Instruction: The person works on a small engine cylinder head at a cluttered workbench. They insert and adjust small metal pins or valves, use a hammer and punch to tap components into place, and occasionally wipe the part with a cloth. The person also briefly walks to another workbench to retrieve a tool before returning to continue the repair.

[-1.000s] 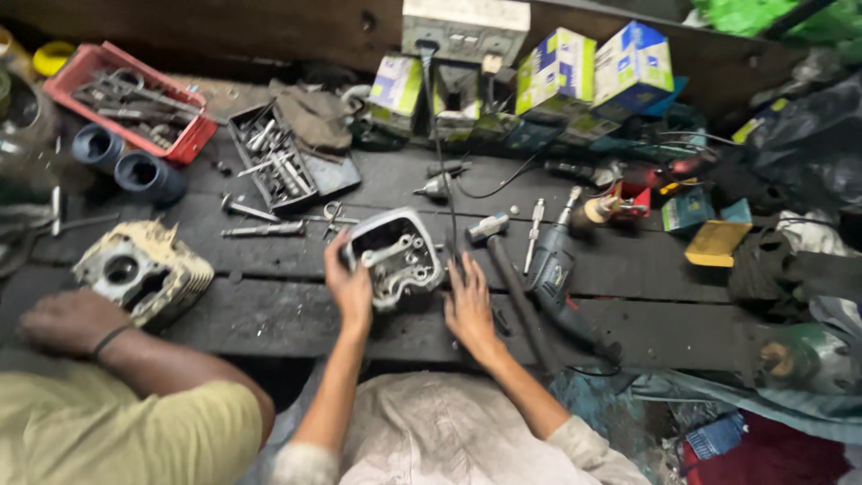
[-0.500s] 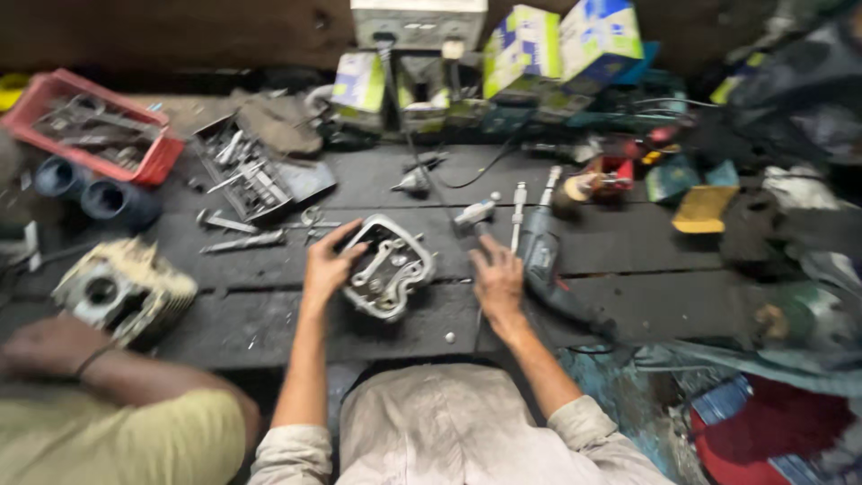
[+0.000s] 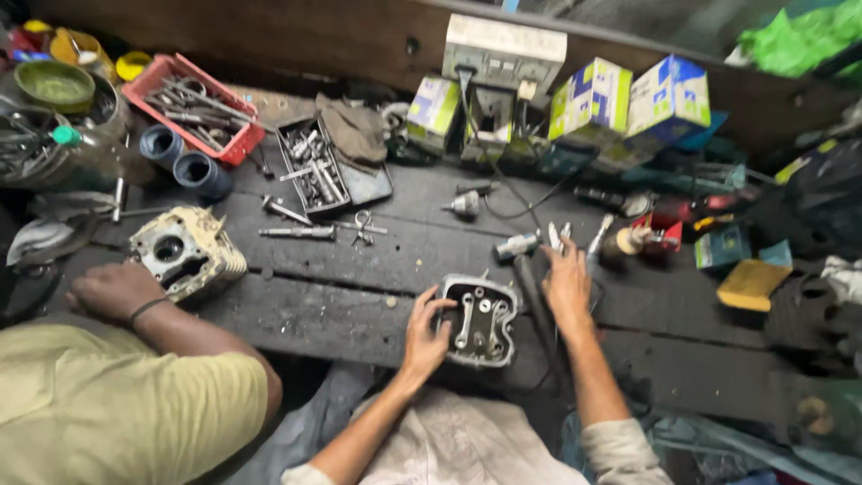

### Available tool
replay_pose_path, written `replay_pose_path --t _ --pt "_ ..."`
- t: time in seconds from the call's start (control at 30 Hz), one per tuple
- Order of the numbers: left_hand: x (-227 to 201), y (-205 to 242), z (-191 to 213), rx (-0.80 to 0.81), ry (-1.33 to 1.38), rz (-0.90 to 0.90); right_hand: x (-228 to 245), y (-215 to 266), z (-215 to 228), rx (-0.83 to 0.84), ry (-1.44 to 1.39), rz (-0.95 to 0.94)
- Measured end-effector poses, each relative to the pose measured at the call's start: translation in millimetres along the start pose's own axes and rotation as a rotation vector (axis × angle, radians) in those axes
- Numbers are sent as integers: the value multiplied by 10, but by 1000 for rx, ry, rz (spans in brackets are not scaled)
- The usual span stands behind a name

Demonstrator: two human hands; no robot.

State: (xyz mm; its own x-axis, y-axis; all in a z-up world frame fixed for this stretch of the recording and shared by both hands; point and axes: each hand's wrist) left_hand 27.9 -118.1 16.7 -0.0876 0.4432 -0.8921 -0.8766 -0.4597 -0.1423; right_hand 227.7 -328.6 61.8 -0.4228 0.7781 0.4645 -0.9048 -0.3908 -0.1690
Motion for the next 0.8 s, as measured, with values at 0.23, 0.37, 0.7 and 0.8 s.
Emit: replay_pose_path --t 0.23,0.37,0.7,0.8 --pt "109 -181 211 -31 269 156 -539 -270 -338 -102 -283 104" --pt "130 -283 254 -14 249 256 -622 -500 -175 -238 -338 73" --pt "35 -549 441 -64 403 135 563 -318 756 224 -2093 19" --pt "17 -666 547 -69 460 167 719 -260 859 164 -2231 127"
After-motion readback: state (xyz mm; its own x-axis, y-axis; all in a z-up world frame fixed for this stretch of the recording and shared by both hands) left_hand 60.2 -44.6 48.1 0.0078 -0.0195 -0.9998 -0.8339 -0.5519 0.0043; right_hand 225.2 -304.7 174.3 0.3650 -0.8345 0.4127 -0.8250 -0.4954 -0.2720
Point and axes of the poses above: each hand's wrist, its own y-axis away from the middle knuckle, its own z-axis out of the back of the hand, x = y × z, and after that the axes turned 12 degrees about -y, right-handed
